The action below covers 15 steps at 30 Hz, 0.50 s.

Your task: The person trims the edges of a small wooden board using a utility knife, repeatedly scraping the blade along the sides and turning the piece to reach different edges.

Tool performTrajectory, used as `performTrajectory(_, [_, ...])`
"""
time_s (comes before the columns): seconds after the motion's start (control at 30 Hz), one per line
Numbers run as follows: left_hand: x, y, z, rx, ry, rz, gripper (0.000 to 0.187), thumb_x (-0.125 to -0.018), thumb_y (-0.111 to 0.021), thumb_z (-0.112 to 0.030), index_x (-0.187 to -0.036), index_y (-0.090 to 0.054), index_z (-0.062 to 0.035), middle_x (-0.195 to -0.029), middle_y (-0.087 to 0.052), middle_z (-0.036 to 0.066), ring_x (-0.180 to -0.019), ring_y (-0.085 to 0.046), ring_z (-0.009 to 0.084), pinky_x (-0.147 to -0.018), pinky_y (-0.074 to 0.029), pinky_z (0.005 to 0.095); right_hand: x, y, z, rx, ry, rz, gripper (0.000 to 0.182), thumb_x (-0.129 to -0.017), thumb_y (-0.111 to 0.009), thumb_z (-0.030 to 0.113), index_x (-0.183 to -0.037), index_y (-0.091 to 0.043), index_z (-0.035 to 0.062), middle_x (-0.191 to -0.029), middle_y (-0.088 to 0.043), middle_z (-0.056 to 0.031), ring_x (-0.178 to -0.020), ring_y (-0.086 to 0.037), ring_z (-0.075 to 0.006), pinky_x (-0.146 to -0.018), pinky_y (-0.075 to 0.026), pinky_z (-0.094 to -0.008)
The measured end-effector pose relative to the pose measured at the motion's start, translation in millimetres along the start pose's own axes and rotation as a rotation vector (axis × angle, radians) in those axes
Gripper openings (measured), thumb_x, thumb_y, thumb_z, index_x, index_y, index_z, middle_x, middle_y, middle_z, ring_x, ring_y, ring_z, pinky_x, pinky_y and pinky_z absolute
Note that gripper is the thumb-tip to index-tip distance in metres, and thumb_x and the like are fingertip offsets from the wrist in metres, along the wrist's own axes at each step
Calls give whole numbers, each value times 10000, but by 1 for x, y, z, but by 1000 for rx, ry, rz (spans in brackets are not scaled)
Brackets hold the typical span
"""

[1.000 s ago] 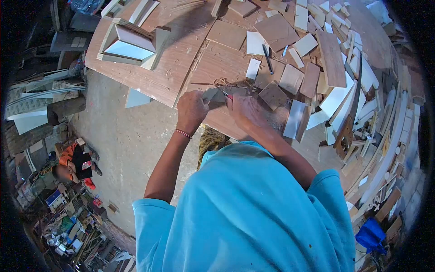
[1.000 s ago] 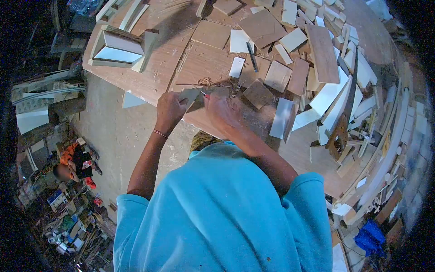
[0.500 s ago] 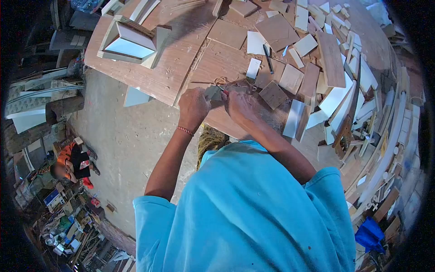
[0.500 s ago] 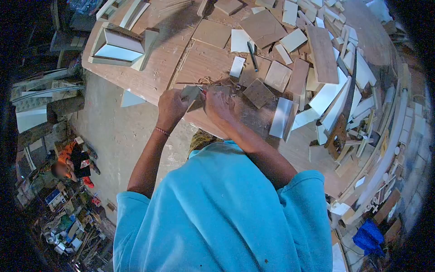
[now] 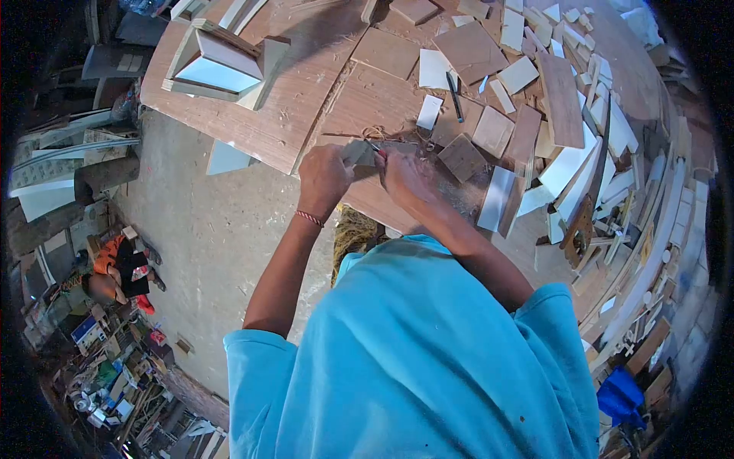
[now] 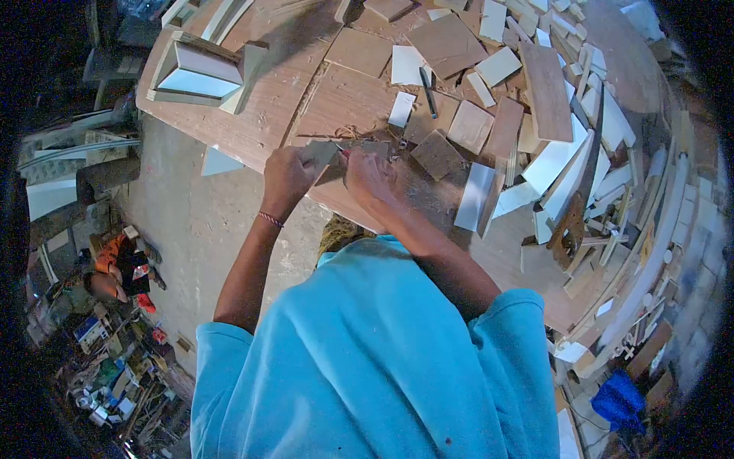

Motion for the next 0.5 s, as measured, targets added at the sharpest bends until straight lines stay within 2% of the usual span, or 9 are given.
performTrajectory(0.27, [-1,1,-3,-33,32,58,79,-607,-590,-90,-633,-604,-17,-641,-569,193,-629,-569,344,-598,-458,421,-5,-1,1,-73,10,-49,358,-853,-384,352,-934,-568,55,-899,-580,-219,-847,-562,-369,-718,-434,-467])
performTrajectory(0.33, [0,6,-7,-40,-28,-30,98,-596,-599,-101,-646,-607,-16,-653,-572,198,-631,-574,343,-593,-462,417,0,12,9,-79,31,-62,359,-849,-388,353,-931,-567,53,-912,-578,-217,-853,-560,-369,-714,-436,-465])
performTrajectory(0.4, [0,6,-10,-46,-28,-21,108,-590,-604,-108,-649,-607,-17,-660,-574,198,-634,-575,343,-594,-463,416,6,23,17,34,13,4,356,-844,-394,342,-941,-566,45,-919,-578,-217,-872,-558,-370,-717,-441,-459])
performTrajectory(0.5, [-2,1,-5,-76,-6,-18,122,-579,-612,-119,-648,-606,-18,-663,-575,198,-640,-576,343,-596,-464,415,8,21,11,31,16,42,352,-838,-410,318,-934,-568,19,-922,-572,-237,-892,-558,-365,-733,-444,-450])
Point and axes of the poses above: each hand's wrist, its own x-axis away from the middle knuckle, its own y-axis out of the back of the hand, z = x × y, the point moved 7 cm from there along -x, towards the middle knuckle
